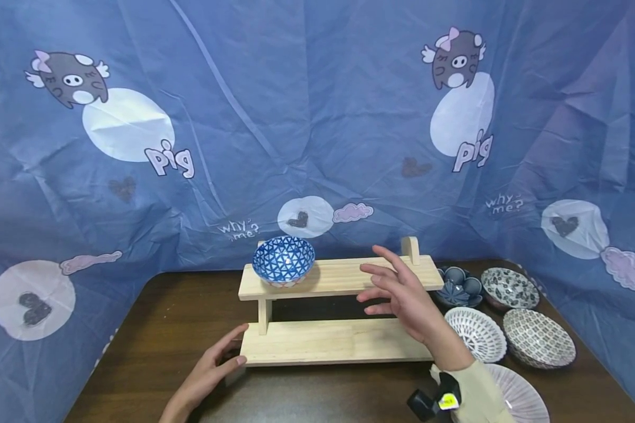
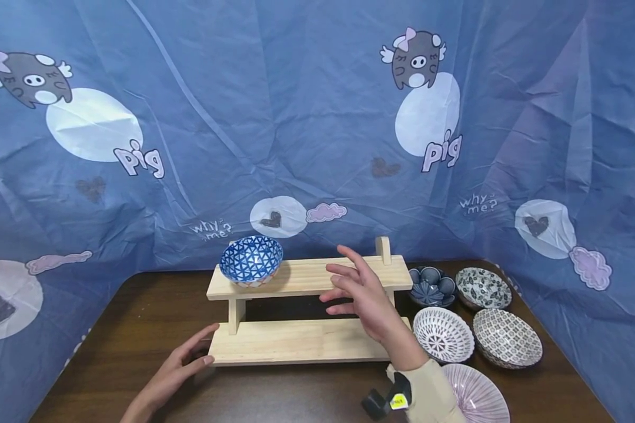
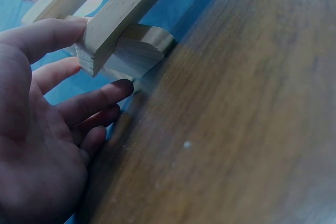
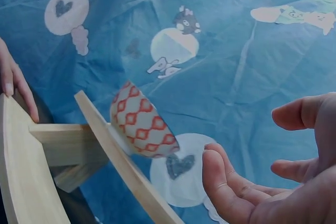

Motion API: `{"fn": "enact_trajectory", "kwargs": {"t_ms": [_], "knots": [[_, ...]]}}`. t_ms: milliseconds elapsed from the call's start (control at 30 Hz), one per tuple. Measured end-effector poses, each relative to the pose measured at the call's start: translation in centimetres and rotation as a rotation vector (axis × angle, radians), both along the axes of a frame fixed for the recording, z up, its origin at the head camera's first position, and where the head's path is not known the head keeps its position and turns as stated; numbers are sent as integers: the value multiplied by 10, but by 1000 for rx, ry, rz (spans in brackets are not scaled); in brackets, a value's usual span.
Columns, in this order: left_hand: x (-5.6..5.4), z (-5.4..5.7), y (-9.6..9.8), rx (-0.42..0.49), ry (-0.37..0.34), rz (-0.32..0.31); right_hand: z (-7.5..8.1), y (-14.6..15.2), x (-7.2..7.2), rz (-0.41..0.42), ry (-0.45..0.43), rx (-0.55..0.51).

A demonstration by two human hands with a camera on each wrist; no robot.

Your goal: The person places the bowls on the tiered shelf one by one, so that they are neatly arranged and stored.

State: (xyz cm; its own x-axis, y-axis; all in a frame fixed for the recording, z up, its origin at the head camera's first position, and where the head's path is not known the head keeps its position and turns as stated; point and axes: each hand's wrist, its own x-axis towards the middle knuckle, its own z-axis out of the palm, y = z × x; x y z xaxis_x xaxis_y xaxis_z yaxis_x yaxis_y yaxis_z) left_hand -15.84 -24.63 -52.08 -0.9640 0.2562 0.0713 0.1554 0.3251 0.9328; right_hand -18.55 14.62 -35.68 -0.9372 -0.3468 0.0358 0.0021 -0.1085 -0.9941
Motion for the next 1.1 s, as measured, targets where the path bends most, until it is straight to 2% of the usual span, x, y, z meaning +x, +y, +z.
{"fn": "enact_trajectory", "kwargs": {"t_ms": [267, 467, 700, 933, 1100], "knots": [[-2, -1, 0, -23, -41, 25, -1, 32, 17, -24, 80, -13], [0, 0, 1, -26, -24, 23, -6, 62, 28, 4, 136, -66], [-2, -1, 0, -33, -42, 34, -21, 92, 39, 21, 168, -124], [-1, -2, 0, -27, -22, 13, -37, 122, 52, -9, 155, -160], [-1, 0, 1, -13, -33, 24, -49, 142, 60, 25, 163, -234]]}}
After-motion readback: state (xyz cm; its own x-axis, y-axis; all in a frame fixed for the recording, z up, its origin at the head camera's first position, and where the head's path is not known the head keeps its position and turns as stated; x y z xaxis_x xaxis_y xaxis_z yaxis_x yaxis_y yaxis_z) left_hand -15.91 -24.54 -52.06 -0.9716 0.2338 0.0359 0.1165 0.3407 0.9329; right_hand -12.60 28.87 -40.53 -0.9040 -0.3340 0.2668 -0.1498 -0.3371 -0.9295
